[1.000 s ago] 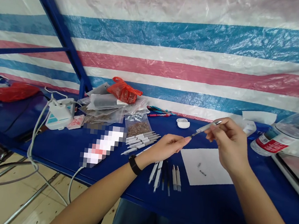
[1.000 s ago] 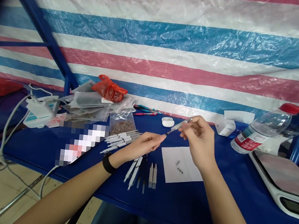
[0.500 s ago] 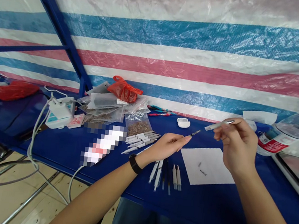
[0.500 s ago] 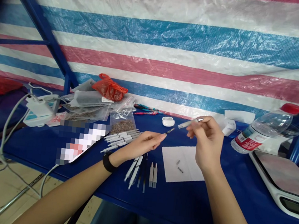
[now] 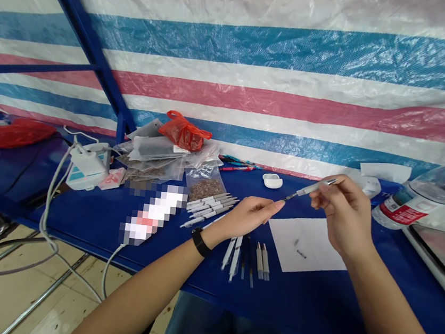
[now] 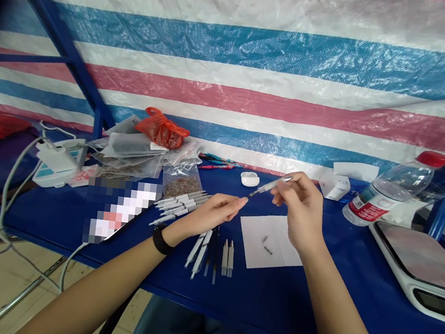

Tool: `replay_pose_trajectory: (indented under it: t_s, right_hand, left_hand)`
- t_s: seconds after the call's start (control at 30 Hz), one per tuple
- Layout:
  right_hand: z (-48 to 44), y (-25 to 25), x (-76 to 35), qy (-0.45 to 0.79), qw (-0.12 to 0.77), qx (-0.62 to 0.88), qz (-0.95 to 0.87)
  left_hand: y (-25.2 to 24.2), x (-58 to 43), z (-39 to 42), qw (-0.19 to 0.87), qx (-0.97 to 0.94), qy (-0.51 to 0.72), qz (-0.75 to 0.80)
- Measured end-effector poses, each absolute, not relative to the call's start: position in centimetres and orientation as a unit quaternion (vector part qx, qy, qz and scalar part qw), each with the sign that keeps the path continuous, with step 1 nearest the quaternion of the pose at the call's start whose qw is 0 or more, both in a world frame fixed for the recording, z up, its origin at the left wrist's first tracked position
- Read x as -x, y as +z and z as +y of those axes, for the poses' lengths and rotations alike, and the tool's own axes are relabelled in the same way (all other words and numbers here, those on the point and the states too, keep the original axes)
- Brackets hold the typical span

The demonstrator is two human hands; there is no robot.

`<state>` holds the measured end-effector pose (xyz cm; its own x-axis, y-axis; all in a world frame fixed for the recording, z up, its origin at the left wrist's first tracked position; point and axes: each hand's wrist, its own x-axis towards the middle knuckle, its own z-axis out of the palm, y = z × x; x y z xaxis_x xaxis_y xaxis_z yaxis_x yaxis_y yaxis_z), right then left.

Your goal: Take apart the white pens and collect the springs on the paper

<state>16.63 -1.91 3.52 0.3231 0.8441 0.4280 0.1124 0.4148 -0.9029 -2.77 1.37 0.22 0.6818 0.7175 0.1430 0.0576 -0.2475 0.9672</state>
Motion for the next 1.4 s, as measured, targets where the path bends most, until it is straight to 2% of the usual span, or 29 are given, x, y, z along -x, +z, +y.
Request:
replay_pose_trajectory:
  t_s: [0.17, 0.37, 0.67, 0.83, 1.0, 1.23, 1.4]
  right_hand:
    - [-2.0, 2.8, -16.5, 0.250, 0.597, 0.476, -0.596]
    - [-2.2, 2.1, -16.1, 0.292, 0.521, 0.470, -0.650]
    - [-2.5, 2.2, -15.2, 0.242, 0.490, 0.530, -0.649]
    - [-2.5, 1.9, -14.6, 0.261, 0.492, 0.576, -0.599]
    - [-2.4, 1.9, -14.4, 0.309, 0.510, 0.523, -0.609]
    - [-2.5, 1.5, -14.3, 0.222, 0.493, 0.596, -0.594]
    - [-2.4, 1.7, -14.2, 0.278, 0.499, 0.565, -0.596]
  left_hand:
    - [0.0, 2.7, 1.6, 0.552, -0.732, 0.292, 0.271]
    - [-0.4, 2.5, 1.4, 0.501, -0.763, 0.294, 0.282]
    - [-0.7, 2.5, 1.2, 0.363, -0.836, 0.275, 0.306]
    - [-0.5, 2.3, 1.1, 0.285, -0.857, 0.283, 0.322]
    - [-0.4, 2.4, 1.4, 0.279, -0.850, 0.305, 0.327]
    - [-1.2, 2.4, 1.6, 0.268, -0.871, 0.292, 0.290]
    - [-0.9, 2.6, 1.8, 0.254, -0.867, 0.290, 0.316]
